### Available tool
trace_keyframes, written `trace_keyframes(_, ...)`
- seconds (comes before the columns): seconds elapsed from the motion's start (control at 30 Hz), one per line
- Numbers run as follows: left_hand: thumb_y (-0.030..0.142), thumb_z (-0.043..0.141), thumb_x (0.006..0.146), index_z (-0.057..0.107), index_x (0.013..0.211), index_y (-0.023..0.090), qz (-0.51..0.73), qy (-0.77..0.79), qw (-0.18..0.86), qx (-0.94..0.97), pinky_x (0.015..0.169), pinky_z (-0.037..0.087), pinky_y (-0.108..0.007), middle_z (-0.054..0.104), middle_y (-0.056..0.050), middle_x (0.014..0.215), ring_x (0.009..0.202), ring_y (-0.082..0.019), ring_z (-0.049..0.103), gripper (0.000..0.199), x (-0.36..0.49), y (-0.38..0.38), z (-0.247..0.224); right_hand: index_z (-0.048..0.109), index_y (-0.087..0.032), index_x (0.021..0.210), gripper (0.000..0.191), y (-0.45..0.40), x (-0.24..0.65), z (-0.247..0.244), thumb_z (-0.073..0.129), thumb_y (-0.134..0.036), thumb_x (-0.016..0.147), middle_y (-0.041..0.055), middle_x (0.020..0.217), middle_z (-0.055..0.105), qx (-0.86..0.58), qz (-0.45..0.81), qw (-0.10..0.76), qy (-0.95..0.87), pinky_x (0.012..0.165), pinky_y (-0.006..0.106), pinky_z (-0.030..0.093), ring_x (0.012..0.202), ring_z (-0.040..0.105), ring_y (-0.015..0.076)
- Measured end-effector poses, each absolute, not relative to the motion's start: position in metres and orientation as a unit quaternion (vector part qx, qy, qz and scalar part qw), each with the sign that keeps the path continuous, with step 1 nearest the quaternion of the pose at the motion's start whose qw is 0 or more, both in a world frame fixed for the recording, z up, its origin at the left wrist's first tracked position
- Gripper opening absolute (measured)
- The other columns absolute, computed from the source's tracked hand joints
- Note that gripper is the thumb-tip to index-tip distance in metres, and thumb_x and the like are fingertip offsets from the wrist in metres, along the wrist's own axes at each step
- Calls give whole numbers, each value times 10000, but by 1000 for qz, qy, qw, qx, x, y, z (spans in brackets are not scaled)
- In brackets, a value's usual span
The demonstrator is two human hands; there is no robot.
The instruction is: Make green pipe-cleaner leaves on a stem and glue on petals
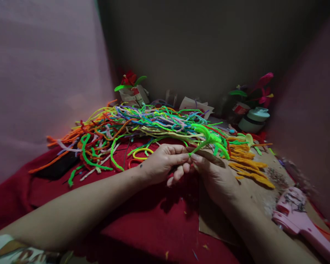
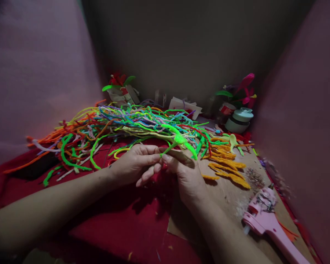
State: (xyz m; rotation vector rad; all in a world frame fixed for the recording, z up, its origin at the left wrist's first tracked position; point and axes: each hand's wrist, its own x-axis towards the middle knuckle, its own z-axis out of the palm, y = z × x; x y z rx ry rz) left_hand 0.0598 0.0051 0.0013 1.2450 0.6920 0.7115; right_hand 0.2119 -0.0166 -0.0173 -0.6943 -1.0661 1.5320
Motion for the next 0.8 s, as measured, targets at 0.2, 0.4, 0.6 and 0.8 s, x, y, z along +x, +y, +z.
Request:
trace_keyframes(0.2,251,522,827,556,745,131,331,344,608,634,355,369,-150,528,51,512,346,-41,446,150,64,0,7,671,-188,754,50,-17,211,-19,671,-214,712,-4,663,615,-319,607,595,-420,672,325,463,656,574,158)
trace_keyframes(0.4,193,516,834,610,774,130,398,386,372,745,444,372,-146,518,55,491,425,-41,468,128,66,-4,1,700,-202,745,96,-15,209,-16,718,-225,653,6,769,659,-370,539,619,-435,745,326,451,761,574,169)
trace_keyframes(0.6,234,483,859,599,898,137,400,383,441,706,449,427,-168,542,46,506,420,-64,515,156,66,-6,0,696,-218,779,101,-15,210,-19,694,-281,700,4,798,641,-363,547,596,-463,729,333,440,761,564,173)
trace_keyframes(0.8,257,494,850,533,734,142,370,373,548,651,383,415,-166,544,42,452,358,-73,509,168,67,-8,9,695,-221,771,115,-14,213,-15,718,-231,659,-4,810,642,-351,569,606,-431,728,311,448,777,566,162)
